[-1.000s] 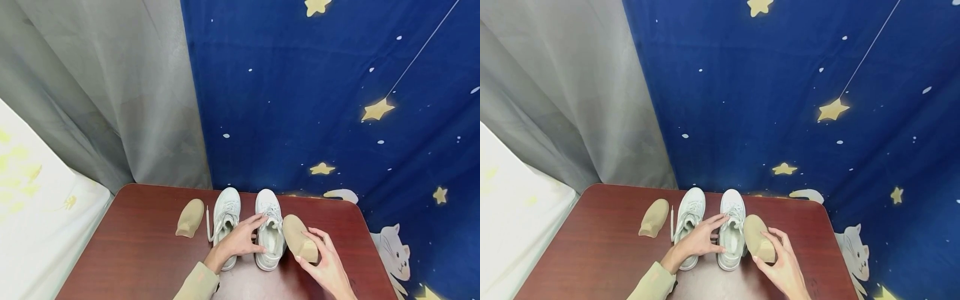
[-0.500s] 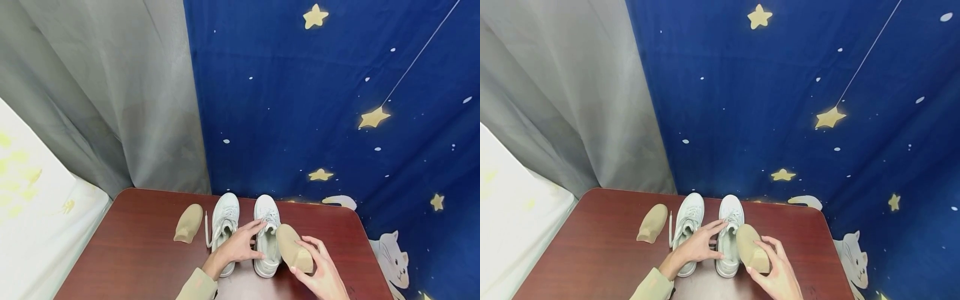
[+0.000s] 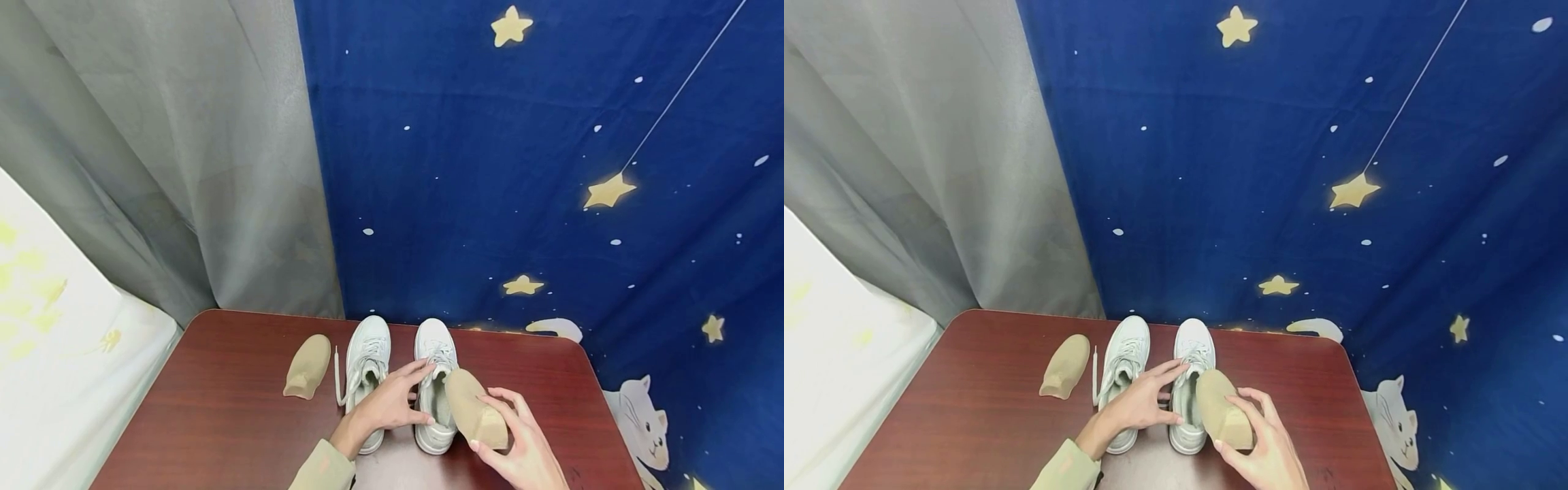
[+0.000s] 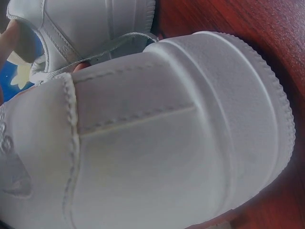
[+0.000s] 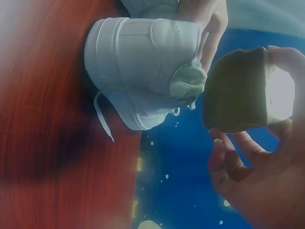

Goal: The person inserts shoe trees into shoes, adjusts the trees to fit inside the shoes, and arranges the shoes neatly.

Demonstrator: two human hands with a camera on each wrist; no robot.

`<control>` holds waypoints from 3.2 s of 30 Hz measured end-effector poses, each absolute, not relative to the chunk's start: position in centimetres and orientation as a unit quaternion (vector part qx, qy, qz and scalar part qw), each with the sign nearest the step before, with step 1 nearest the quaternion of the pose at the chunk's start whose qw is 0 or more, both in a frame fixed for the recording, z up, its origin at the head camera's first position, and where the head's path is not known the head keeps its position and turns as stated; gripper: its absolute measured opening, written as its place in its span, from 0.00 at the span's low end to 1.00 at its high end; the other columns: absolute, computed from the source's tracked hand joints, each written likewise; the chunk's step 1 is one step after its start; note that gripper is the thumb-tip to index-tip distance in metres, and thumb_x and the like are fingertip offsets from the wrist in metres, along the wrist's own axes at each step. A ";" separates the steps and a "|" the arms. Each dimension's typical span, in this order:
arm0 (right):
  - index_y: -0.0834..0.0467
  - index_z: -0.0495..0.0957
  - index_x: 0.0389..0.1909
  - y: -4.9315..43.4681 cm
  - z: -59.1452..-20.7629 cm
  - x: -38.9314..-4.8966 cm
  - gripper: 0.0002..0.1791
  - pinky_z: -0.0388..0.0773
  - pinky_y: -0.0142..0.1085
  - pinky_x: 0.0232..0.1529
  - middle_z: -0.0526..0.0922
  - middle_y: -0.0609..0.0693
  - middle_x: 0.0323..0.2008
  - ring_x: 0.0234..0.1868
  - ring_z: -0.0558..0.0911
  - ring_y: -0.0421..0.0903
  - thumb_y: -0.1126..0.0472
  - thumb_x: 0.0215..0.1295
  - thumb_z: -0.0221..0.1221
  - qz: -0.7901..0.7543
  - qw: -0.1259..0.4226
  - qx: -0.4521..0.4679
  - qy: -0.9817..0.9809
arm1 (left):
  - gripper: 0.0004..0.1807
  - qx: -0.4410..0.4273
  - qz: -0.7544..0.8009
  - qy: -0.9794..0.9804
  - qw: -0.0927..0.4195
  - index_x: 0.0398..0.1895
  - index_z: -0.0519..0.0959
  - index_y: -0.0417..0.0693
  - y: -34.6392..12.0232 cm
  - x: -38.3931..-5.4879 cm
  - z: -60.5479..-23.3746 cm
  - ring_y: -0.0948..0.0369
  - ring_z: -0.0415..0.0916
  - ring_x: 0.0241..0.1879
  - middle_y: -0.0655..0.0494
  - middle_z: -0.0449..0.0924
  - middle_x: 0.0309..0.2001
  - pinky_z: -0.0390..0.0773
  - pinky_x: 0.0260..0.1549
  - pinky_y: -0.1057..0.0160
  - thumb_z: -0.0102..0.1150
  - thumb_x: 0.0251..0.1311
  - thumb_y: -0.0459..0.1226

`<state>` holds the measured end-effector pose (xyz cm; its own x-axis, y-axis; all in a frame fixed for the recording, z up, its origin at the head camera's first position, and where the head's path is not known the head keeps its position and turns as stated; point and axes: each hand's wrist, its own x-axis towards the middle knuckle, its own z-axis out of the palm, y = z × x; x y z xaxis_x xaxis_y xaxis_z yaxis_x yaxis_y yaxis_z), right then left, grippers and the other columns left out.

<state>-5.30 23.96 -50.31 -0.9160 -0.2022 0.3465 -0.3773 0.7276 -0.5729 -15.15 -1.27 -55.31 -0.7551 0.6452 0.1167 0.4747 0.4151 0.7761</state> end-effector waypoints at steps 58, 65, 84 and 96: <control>0.33 0.73 0.50 21.7 -50.9 -5.6 0.31 0.73 0.31 0.36 0.68 0.39 0.52 0.43 0.73 0.33 0.33 0.40 0.64 0.291 0.060 0.140 -0.945 | 0.43 0.304 0.487 0.811 0.114 0.65 0.62 0.58 -0.9 -15.5 -55.5 0.64 0.78 0.38 0.53 0.55 0.67 0.78 0.33 0.69 0.68 0.43 0.28; 0.34 0.73 0.50 21.5 -50.8 -5.8 0.32 0.73 0.31 0.34 0.66 0.35 0.52 0.42 0.73 0.33 0.31 0.39 0.63 0.279 0.062 0.135 -0.949 | 0.43 0.306 0.488 0.811 0.107 0.65 0.62 0.57 -0.9 -15.5 -55.5 0.67 0.77 0.39 0.53 0.55 0.67 0.78 0.34 0.70 0.67 0.44 0.27; 0.36 0.70 0.57 20.6 -51.3 -5.9 0.39 0.73 0.37 0.32 0.66 0.34 0.53 0.44 0.72 0.35 0.26 0.40 0.58 0.222 0.112 0.111 -0.962 | 0.34 0.328 0.458 0.823 0.067 0.65 0.62 0.57 -1.1 -15.4 -55.5 0.59 0.65 0.57 0.52 0.57 0.66 0.73 0.36 0.79 0.60 0.54 0.33; 0.60 0.74 0.54 20.5 -53.2 -6.1 0.39 0.64 0.21 0.50 0.72 0.54 0.52 0.48 0.74 0.44 0.54 0.35 0.74 0.393 0.251 0.240 -0.851 | 0.33 0.344 0.441 0.828 0.050 0.65 0.62 0.55 -1.3 -15.2 -55.5 0.59 0.70 0.54 0.51 0.58 0.65 0.77 0.42 0.65 0.60 0.55 0.35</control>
<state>-6.06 20.45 -53.22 -0.7582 -0.2117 0.6167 -0.6064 0.5763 -0.5478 -15.16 -1.31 -55.47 -0.7588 0.6131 0.2199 0.5245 0.3750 0.7644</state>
